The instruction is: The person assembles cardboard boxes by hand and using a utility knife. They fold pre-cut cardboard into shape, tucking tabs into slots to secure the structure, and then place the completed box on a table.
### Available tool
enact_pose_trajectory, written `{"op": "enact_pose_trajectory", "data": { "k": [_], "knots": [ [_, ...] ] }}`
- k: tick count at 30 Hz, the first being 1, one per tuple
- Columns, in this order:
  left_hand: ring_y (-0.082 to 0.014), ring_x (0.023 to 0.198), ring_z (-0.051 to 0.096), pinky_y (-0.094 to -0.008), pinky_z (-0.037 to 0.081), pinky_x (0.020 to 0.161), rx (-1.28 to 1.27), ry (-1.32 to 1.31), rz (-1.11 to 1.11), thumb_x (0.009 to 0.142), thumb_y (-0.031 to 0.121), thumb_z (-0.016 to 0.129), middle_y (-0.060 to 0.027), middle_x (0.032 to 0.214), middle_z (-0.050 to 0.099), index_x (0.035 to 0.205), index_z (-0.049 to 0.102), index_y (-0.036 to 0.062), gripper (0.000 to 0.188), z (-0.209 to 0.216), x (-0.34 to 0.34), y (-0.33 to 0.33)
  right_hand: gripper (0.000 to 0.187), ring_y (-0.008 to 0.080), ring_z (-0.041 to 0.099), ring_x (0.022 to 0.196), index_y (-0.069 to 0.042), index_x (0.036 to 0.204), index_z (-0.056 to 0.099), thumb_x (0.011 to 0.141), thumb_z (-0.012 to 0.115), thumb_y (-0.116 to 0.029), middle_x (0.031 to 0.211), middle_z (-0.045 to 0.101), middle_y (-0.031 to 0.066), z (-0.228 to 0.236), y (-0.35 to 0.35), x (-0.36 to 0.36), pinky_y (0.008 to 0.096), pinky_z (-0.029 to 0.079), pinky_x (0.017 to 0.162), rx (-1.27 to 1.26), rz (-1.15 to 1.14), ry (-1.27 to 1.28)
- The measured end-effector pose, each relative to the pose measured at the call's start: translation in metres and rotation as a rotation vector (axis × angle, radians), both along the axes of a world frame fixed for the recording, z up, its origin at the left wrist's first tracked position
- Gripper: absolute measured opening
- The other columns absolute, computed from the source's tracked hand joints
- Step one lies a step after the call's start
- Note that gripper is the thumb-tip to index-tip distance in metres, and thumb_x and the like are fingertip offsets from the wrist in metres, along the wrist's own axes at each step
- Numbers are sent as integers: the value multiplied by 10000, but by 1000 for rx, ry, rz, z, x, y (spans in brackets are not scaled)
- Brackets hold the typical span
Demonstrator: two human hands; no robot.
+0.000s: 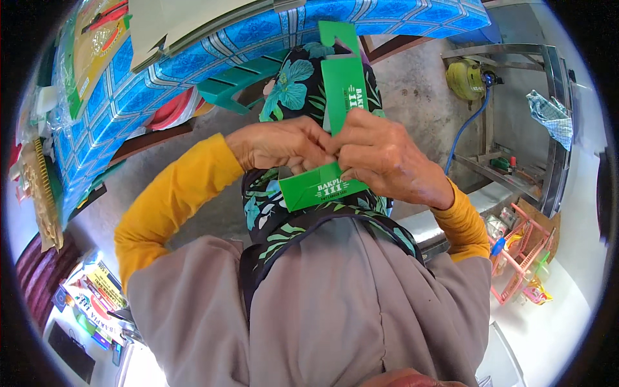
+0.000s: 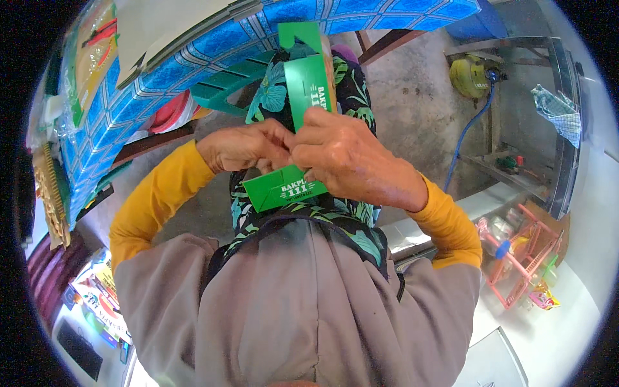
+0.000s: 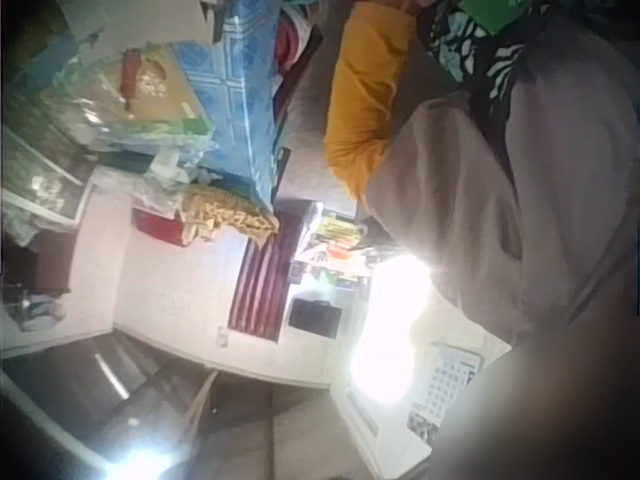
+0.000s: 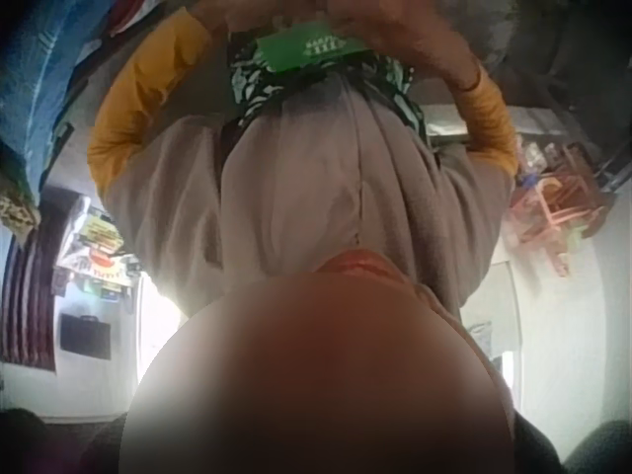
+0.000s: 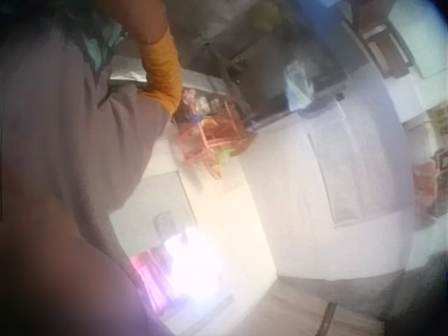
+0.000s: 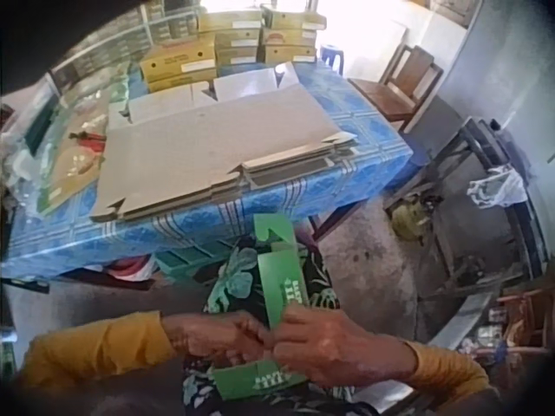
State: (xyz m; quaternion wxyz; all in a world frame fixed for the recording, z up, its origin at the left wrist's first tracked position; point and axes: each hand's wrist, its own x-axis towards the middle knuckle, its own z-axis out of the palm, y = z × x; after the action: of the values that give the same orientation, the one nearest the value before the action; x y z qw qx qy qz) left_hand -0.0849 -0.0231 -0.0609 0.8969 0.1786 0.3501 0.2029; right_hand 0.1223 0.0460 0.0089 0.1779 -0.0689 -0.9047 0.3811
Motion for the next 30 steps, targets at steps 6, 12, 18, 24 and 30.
{"op": "enact_pose_trajectory", "data": {
  "k": [6, 12, 18, 24, 30],
  "knots": [
    [-120, 680, 665, -260, 537, 586, 62, -126, -212, 821, 61, 697, -29, 844, 694, 968, 684, 16, 154, -6, 18, 1, 237, 282, 560, 767, -57, 801, 581, 641, 751, -17, 805, 581, 86, 9, 2, 5, 391, 468, 613, -95, 97, -105],
    [-129, 731, 654, -268, 493, 555, -178, -18, -273, 784, 105, 734, -45, 901, 686, 1020, 655, 44, 256, -3, 36, -3, 260, 322, 559, 742, -45, 893, 568, 680, 676, 60, 795, 542, 106, 2, -10, 11, 407, 453, 574, -176, 95, -268],
    [-127, 811, 646, -271, 520, 652, 535, 413, -301, 772, 81, 655, -53, 949, 677, 1029, 647, 38, 261, 3, 35, 8, 288, 301, 547, 705, -53, 892, 540, 660, 657, 70, 751, 534, 91, -5, -15, 19, 409, 457, 579, 13, -46, -175],
    [-54, 761, 568, -213, 448, 679, 429, 238, 210, 876, 69, 613, 33, 856, 626, 957, 655, 27, 101, 64, 16, 43, 264, 280, 542, 703, -43, 865, 554, 657, 673, 68, 768, 566, 92, -4, -12, 10, 377, 467, 586, -24, -201, 109],
    [-40, 775, 558, -215, 454, 699, 656, 524, -140, 908, 95, 608, 18, 844, 650, 1000, 664, -15, 154, 101, -4, 54, 282, 248, 645, 813, -12, 1000, 703, 725, 758, 7, 1032, 692, 138, 21, 8, 10, 310, 518, 742, 265, -566, 529]
  ]
}}
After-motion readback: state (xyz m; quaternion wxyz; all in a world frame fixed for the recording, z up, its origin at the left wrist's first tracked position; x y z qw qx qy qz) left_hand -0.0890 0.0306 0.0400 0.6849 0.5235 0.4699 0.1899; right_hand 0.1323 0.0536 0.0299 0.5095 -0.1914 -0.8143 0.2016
